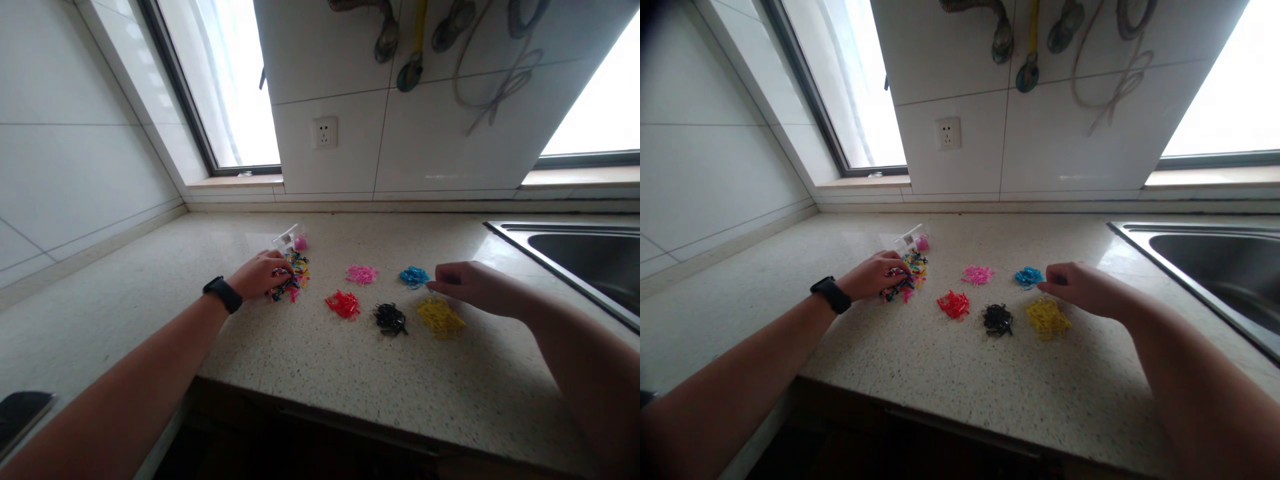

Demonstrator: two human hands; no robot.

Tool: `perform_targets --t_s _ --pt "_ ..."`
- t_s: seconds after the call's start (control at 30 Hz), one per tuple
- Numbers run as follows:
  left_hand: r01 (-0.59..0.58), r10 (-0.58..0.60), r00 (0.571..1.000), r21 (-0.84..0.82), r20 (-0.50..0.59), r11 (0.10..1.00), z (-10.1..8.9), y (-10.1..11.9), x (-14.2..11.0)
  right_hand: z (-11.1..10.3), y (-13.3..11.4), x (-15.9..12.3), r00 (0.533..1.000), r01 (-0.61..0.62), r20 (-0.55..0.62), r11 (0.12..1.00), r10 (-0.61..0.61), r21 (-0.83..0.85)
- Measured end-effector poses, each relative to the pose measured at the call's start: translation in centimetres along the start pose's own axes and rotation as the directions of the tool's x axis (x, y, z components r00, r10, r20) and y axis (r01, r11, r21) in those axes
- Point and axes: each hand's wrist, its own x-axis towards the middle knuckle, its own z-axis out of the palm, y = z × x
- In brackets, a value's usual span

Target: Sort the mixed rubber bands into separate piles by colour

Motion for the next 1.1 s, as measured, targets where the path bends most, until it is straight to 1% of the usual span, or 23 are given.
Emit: perform_targets --t_s 0.23,0.4,0.5,0.67,0.8,1.0,1.1 --pt "-0.027 0.027 0.999 -0.007 -0.017 1.0 -0.1 0.9 0.2 0.1 0.1 0.0 1.0 0.008 0.0 1.0 -0.008 -0.011" --pt "-0.023 0.022 0.999 -0.024 -0.038 0.999 -0.1 1.1 0.2 -0.1 -0.1 -0.2 1.0 0.003 -0.007 1.0 -0.003 -0.002" --pt "0.001 -0.004 0.998 -0.052 -0.064 0.999 0.0 1.1 0.3 -0.1 -0.1 -0.2 1.0 0.02 -0.017 1.0 -0.02 0.011" --pt "0.098 -0.119 0.987 -0.176 -0.112 0.979 0.3 1.1 0.3 0.0 0.0 -0.1 0.999 0.027 -0.024 1.0 -0.028 -0.005" --pt "0.185 -0.225 0.97 -0.314 -0.095 0.931 0.4 1.1 0.2 0.0 0.2 -0.1 0.999 0.031 -0.024 0.999 -0.031 0.012" --pt "0.2 -0.283 0.951 -0.45 -0.124 0.87 0.7 0.6 0.5 0.0 0.0 -0.1 0.999 0.025 -0.027 0.999 -0.025 0.021" --pt "0.209 -0.321 0.941 -0.564 -0.106 0.799 1.1 0.2 0.7 -0.1 -0.2 -0.2 1.0 0.022 -0.01 0.999 -0.022 0.024"
